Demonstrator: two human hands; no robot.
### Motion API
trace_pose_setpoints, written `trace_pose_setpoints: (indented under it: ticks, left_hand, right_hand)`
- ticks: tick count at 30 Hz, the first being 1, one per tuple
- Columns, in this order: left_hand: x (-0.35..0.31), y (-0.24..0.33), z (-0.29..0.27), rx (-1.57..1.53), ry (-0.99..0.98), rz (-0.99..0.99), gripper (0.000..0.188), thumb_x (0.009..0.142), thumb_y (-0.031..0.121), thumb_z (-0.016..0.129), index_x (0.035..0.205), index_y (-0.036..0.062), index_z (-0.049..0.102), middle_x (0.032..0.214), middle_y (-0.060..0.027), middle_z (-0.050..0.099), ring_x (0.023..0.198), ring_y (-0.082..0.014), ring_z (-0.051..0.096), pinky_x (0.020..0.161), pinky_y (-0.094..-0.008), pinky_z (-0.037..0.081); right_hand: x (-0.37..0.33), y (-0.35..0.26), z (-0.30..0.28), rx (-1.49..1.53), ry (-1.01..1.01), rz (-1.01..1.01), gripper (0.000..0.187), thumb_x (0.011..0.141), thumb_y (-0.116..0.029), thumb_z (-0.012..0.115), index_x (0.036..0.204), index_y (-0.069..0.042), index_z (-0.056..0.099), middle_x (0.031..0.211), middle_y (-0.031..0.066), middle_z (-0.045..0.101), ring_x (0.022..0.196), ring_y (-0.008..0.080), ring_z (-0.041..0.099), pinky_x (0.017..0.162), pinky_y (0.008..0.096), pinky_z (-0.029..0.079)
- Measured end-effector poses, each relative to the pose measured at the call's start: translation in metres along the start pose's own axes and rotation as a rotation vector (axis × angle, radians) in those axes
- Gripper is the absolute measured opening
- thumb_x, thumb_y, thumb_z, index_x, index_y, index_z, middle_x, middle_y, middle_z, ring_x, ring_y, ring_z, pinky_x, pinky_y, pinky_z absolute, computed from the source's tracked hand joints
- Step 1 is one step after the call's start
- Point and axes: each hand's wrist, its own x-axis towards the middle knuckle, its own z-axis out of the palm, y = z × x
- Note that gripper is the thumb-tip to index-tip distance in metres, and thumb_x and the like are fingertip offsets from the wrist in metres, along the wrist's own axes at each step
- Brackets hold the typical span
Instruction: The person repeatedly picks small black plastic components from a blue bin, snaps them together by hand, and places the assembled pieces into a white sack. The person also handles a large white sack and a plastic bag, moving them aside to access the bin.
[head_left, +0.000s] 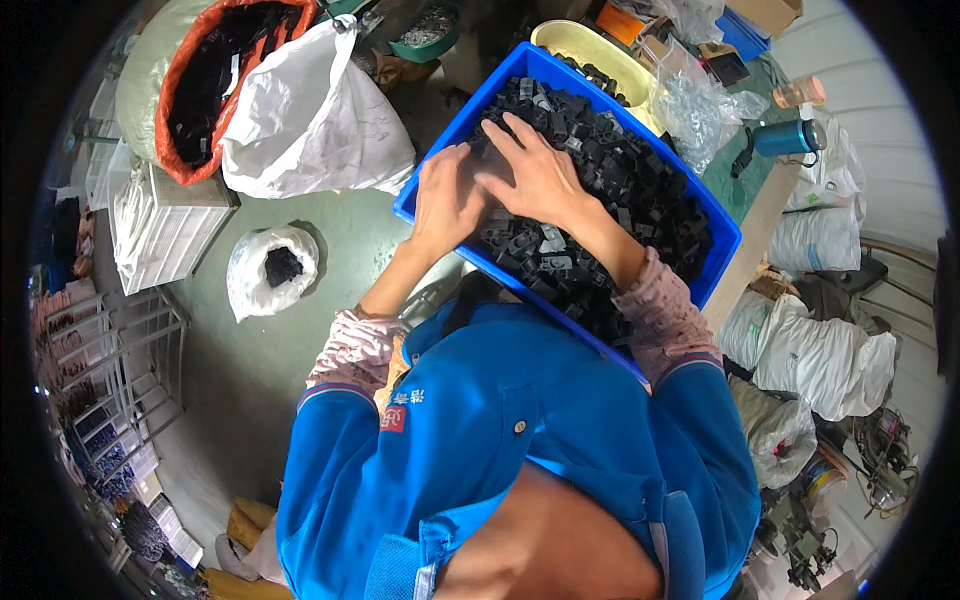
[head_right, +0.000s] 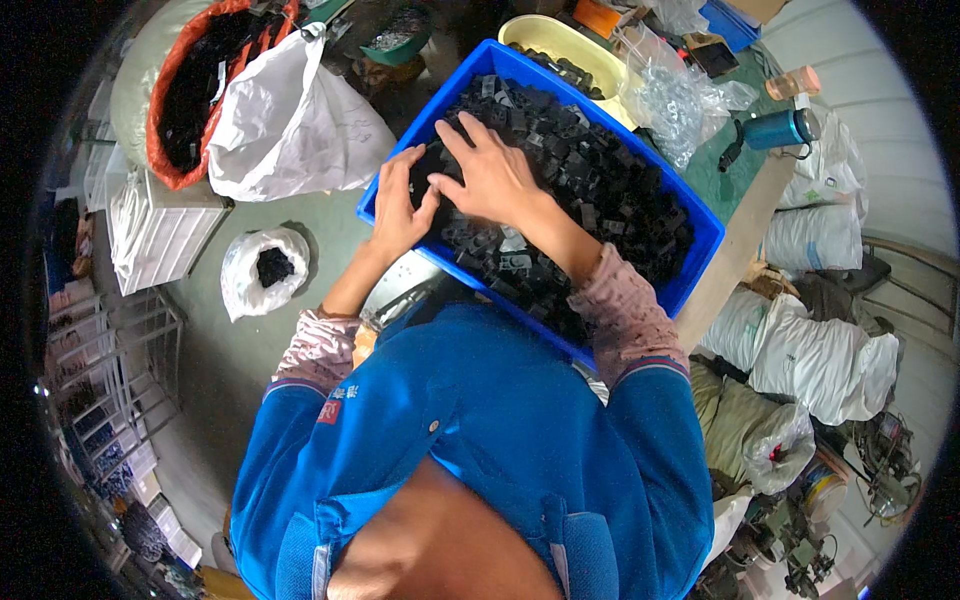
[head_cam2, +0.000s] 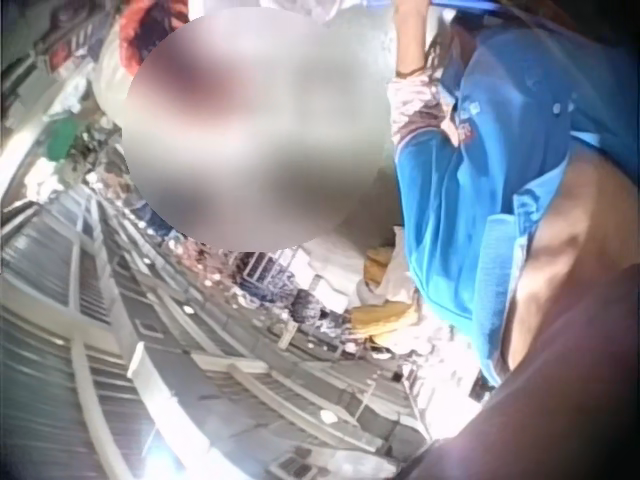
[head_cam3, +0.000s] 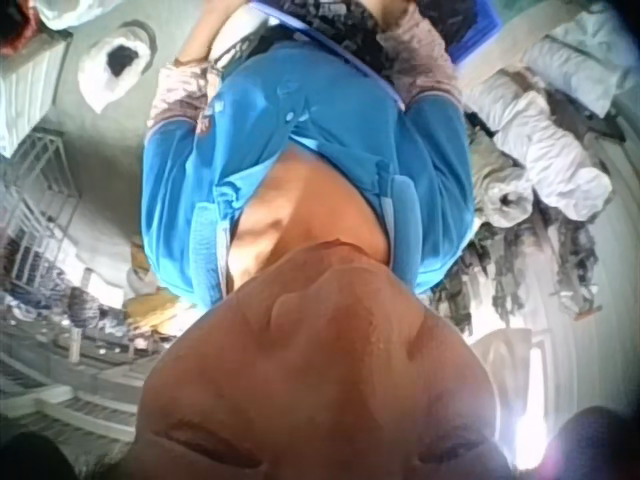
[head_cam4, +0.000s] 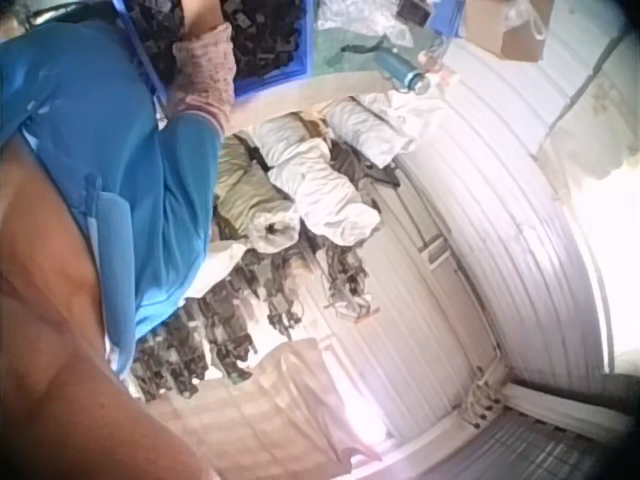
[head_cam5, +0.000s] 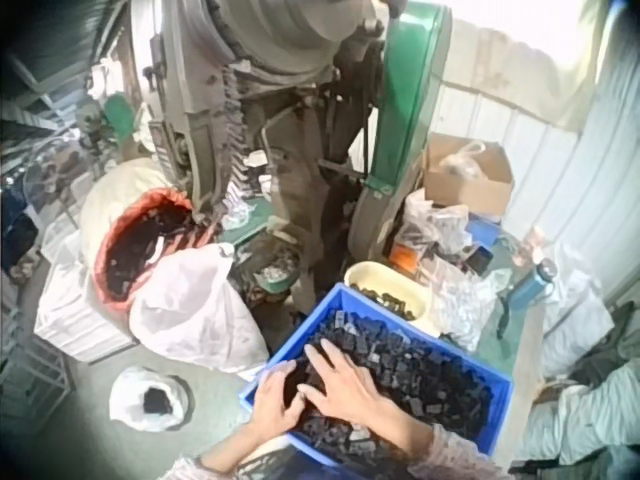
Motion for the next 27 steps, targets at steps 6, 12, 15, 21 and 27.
trace_pose_setpoints:
  ticks: [6, 12, 15, 21, 27]
  left_hand:
    - [-0.012, 0.072, 0.021, 0.053, -0.338, 0.345, 0.069, 0.079, 0.044, 0.069, 0.139, 0.0155, 0.05, 0.146, -0.0186, 0.042, 0.139, -0.037, 0.033, 0.114, -0.0581, 0.016]
    - [-0.004, 0.078, 0.054, 0.084, -0.472, 0.372, 0.072, 0.073, 0.045, 0.073, 0.137, 0.0225, 0.053, 0.139, -0.0173, 0.048, 0.137, -0.0368, 0.035, 0.115, -0.0591, 0.014]
    - [-0.009, 0.063, 0.043, 0.054, -0.46, 0.368, 0.06, 0.072, 0.038, 0.074, 0.126, 0.0157, 0.06, 0.133, -0.0138, 0.054, 0.134, -0.0348, 0.04, 0.115, -0.0567, 0.017]
    - [-0.005, 0.049, 0.018, 0.088, -0.464, 0.38, 0.048, 0.071, 0.028, 0.071, 0.115, 0.011, 0.062, 0.123, -0.0098, 0.059, 0.127, -0.031, 0.047, 0.114, -0.0552, 0.022]
    - [-0.009, 0.017, 0.0, 0.107, -0.373, 0.403, 0.03, 0.08, 0.02, 0.066, 0.105, 0.0048, 0.064, 0.119, -0.0108, 0.062, 0.12, -0.0265, 0.052, 0.11, -0.0521, 0.03]
  right_hand:
    - [-0.04, 0.089, -0.069, -0.212, 0.337, -0.095, 0.049, 0.084, -0.029, 0.07, 0.128, -0.01, 0.058, 0.124, 0.0138, 0.06, 0.109, 0.0336, 0.059, 0.092, 0.0428, 0.047]
    - [-0.065, 0.135, -0.046, -0.238, 0.161, 0.045, 0.058, 0.093, -0.036, 0.057, 0.145, -0.015, 0.044, 0.143, 0.0168, 0.046, 0.131, 0.0365, 0.041, 0.11, 0.0463, 0.028]
    - [-0.053, 0.107, -0.044, -0.265, 0.136, -0.024, 0.062, 0.09, -0.036, 0.061, 0.146, -0.015, 0.042, 0.143, 0.0153, 0.046, 0.129, 0.0324, 0.044, 0.107, 0.044, 0.029]
    - [-0.021, 0.094, -0.032, -0.174, 0.051, -0.002, 0.066, 0.081, -0.046, 0.069, 0.139, -0.02, 0.051, 0.132, 0.0195, 0.049, 0.117, 0.0366, 0.048, 0.097, 0.0455, 0.038]
    - [-0.004, 0.074, -0.022, -0.261, 0.049, -0.006, 0.062, 0.08, -0.046, 0.068, 0.134, -0.017, 0.056, 0.131, 0.0201, 0.05, 0.115, 0.0379, 0.047, 0.094, 0.0471, 0.042]
